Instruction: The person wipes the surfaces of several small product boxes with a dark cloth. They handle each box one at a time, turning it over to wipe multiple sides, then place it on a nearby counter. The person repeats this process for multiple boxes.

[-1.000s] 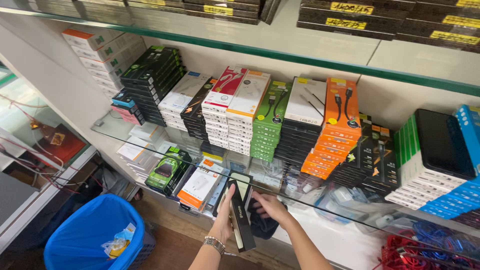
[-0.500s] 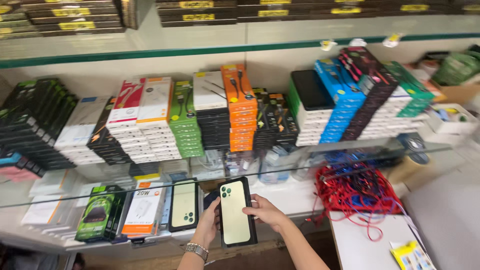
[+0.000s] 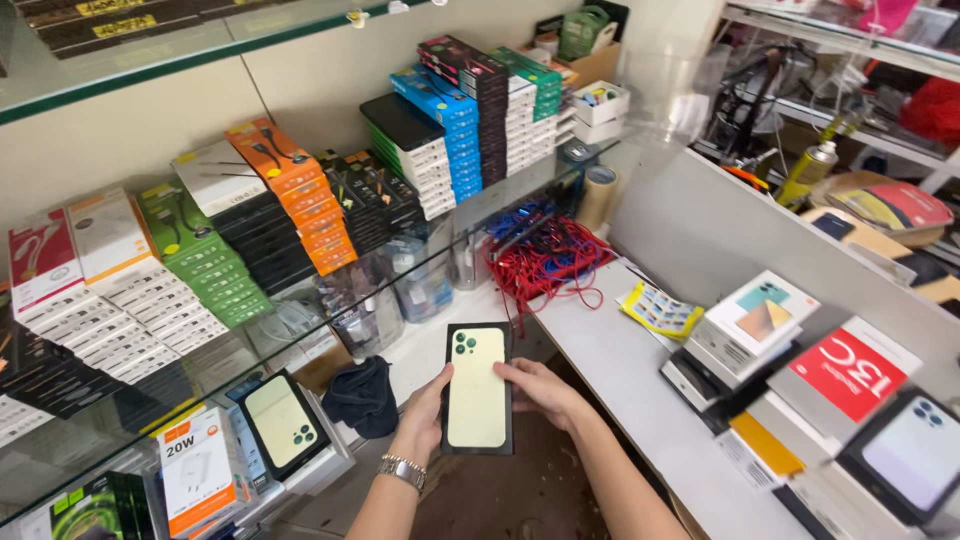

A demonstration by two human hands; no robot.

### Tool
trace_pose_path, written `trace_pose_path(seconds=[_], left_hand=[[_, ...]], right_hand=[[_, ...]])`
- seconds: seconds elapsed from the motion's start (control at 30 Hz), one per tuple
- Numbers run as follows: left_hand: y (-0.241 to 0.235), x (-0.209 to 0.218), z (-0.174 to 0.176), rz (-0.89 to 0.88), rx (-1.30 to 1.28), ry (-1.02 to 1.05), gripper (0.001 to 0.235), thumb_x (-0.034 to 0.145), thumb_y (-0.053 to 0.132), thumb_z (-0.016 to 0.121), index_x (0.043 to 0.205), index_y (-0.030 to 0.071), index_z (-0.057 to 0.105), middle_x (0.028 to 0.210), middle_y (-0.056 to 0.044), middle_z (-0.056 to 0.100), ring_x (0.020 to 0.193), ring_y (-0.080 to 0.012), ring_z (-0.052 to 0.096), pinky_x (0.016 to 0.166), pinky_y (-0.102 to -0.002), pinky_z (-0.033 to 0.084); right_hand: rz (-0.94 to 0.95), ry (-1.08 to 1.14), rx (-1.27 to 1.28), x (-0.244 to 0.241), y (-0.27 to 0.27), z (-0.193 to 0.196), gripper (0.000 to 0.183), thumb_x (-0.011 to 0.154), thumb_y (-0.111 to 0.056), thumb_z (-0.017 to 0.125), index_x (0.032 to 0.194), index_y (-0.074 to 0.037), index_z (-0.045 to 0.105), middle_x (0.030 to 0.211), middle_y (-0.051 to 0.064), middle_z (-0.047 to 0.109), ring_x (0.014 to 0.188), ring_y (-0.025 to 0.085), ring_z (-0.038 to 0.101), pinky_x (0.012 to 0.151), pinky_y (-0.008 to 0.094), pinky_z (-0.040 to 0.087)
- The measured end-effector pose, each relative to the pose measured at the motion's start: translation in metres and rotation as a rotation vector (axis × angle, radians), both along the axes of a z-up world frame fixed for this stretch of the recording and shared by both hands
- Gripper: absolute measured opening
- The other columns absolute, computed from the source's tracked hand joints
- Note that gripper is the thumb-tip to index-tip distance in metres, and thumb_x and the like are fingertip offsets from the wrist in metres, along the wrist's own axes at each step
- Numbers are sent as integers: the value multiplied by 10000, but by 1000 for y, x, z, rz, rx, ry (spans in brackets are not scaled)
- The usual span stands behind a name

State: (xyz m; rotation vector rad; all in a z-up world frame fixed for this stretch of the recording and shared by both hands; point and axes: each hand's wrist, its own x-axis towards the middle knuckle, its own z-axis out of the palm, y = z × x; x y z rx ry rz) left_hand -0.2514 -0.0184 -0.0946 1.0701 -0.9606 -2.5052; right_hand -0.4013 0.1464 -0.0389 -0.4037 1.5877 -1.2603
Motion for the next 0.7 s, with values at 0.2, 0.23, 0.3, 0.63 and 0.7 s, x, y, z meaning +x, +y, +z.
trace_pose_path(seconds=[0.2,0.23,0.3,0.63,0.7], left_hand=[[70,-15,24,-107,-20,37,453,958,315,661,1239,-40,683,1176,-146,750,997,-236,732,854,-379,588],[81,-18,27,-135,-39,53,448,962,310,655,1245,-37,677,1183,-141,744,1014,-234,725,862,-377,586],[104,-22,30,-196,-77,86,440,970,301,641,1257,-32,666,1199,-133,731,1048,-228,709,879,-372,581],[280,-85,41,-499,-109,138,452,971,255,578,1366,37,575,1262,-88,697,1116,-169,683,943,-328,556],[321,-102,44,-511,-112,140,471,958,251,595,1376,39,553,1239,-76,702,1101,-163,688,940,-321,555]], right_hand=[[-192,56,-3,1,76,6,473,925,-423,669,1282,-116,622,1003,11,642,842,106,553,709,277,434],[-218,57,-12,1,90,8,480,921,-424,660,1292,-124,606,1024,-3,648,856,97,560,722,274,442],[-278,58,-32,5,121,15,495,914,-427,643,1311,-140,574,1066,-29,662,882,78,573,747,266,458],[-574,27,-75,-1,323,35,598,918,-408,635,1450,-169,503,1114,-22,667,975,118,619,762,298,484],[-624,51,-99,-8,368,37,631,911,-368,673,1480,-172,485,1062,11,677,986,125,634,774,314,514]])
